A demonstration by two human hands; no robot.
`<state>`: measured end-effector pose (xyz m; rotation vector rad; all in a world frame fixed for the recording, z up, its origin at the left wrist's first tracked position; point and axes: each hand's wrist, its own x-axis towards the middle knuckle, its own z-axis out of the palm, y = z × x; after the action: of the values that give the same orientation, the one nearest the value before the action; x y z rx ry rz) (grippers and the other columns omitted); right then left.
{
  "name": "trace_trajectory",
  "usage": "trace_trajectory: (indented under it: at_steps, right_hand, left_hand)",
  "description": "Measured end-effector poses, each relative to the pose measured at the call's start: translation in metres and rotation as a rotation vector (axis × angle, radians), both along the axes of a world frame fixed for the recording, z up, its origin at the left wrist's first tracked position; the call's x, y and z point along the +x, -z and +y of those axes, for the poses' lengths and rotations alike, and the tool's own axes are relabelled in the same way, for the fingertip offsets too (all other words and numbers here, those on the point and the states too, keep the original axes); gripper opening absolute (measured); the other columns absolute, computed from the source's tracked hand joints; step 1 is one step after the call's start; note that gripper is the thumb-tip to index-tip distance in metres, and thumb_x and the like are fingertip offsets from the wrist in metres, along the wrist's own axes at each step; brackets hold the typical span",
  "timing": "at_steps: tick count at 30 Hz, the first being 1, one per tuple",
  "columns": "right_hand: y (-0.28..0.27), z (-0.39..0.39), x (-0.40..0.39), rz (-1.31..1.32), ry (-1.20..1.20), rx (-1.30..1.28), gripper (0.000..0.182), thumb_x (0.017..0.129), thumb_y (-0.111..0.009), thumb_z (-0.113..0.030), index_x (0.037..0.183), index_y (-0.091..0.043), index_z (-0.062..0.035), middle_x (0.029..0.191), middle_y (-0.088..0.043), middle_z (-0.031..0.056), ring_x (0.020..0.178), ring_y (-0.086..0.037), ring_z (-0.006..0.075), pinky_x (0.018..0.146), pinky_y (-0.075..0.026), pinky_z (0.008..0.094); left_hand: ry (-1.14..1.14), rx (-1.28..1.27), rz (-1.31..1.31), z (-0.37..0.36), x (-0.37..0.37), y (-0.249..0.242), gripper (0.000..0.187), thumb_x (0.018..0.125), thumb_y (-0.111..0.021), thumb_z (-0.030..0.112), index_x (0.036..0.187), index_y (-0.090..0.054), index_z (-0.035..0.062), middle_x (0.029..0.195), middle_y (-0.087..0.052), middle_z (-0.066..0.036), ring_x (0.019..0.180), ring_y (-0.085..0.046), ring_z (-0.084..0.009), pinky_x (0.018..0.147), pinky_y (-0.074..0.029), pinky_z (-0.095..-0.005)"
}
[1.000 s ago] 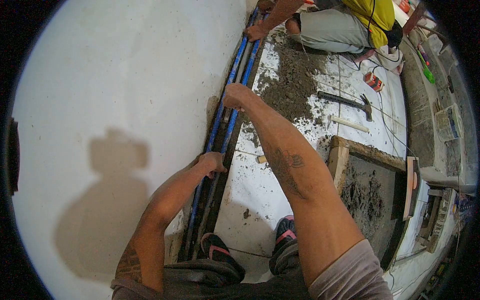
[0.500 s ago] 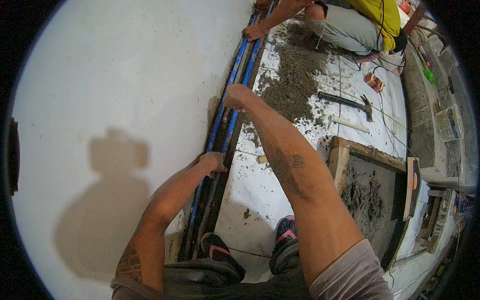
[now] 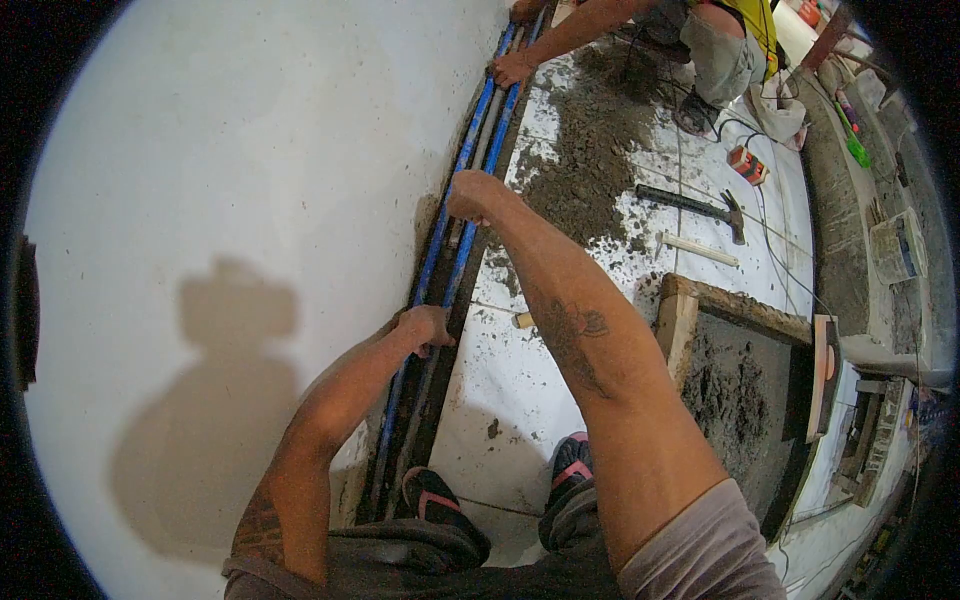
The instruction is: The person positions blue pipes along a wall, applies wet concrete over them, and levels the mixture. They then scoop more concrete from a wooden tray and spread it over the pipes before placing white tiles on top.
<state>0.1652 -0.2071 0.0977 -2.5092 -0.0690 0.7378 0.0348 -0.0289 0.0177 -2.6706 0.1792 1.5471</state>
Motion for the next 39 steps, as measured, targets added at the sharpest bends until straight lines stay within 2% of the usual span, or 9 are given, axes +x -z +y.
trace_trajectory:
  at_steps: [4,10,16,19,22,25,39]
  right_hand:
    - [0.002,-0.002,0.001,-0.008,0.003,0.012,0.037,0.092,-0.052,-0.023,0.077,-0.068,0.0066,0.072,-0.068,0.0166,0.063,-0.068,0.0255,0.059,-0.058,0.0381]
    - [-0.002,-0.003,-0.002,-0.013,0.017,0.064,0.036,0.090,-0.051,-0.022,0.078,-0.067,0.0083,0.075,-0.068,0.0192,0.066,-0.069,0.0265,0.061,-0.060,0.0387]
    - [-0.006,-0.002,-0.002,0.016,0.018,0.045,0.034,0.088,-0.050,-0.019,0.079,-0.067,0.0090,0.078,-0.069,0.0204,0.067,-0.070,0.0282,0.062,-0.060,0.0396]
    - [-0.003,-0.003,-0.001,-0.007,-0.008,0.048,0.034,0.088,-0.049,-0.018,0.079,-0.067,0.0092,0.078,-0.069,0.0207,0.068,-0.070,0.0287,0.062,-0.060,0.0395]
    - [0.001,-0.002,0.001,-0.024,0.013,0.044,0.021,0.078,-0.057,-0.012,0.073,-0.067,0.0060,0.069,-0.067,0.0180,0.060,-0.066,0.0266,0.051,-0.054,0.0383]
    - [0.003,-0.002,0.002,-0.034,0.044,0.061,0.020,0.077,-0.057,-0.011,0.073,-0.067,0.0064,0.068,-0.066,0.0183,0.060,-0.066,0.0269,0.051,-0.053,0.0384]
    - [0.003,-0.002,0.001,-0.015,0.040,0.067,0.023,0.079,-0.058,-0.015,0.074,-0.067,0.0054,0.069,-0.067,0.0173,0.060,-0.066,0.0268,0.052,-0.054,0.0384]
  left_hand:
    - [0.011,0.019,0.025,0.001,0.003,0.010,0.058,0.085,-0.071,0.036,0.134,-0.053,0.0110,0.091,-0.073,-0.009,0.067,-0.071,-0.0203,0.073,-0.056,-0.0339]
    - [0.030,-0.077,-0.069,0.005,-0.003,0.003,0.043,0.084,-0.071,0.037,0.112,-0.065,0.0043,0.084,-0.073,-0.010,0.068,-0.072,-0.0204,0.075,-0.056,-0.0344]
    - [0.026,-0.010,0.002,0.005,0.002,0.015,0.045,0.084,-0.072,0.037,0.112,-0.065,0.0022,0.085,-0.073,-0.009,0.068,-0.072,-0.0205,0.076,-0.055,-0.0345]
    - [0.035,-0.004,0.008,0.003,0.002,0.010,0.048,0.084,-0.072,0.037,0.118,-0.063,0.0047,0.087,-0.073,-0.009,0.069,-0.072,-0.0204,0.076,-0.055,-0.0341]
    - [0.018,-0.040,-0.031,0.003,-0.001,0.002,0.054,0.085,-0.071,0.037,0.129,-0.057,0.0098,0.089,-0.073,-0.009,0.068,-0.072,-0.0202,0.077,-0.056,-0.0336]
    - [0.011,-0.012,-0.015,0.002,0.000,0.005,0.062,0.085,-0.071,0.036,0.139,-0.049,0.0149,0.090,-0.073,-0.009,0.068,-0.071,-0.0202,0.076,-0.056,-0.0334]
    - [0.025,-0.008,0.022,0.002,0.001,0.002,0.060,0.086,-0.070,0.035,0.138,-0.050,0.0139,0.092,-0.073,-0.008,0.066,-0.071,-0.0200,0.073,-0.057,-0.0335]
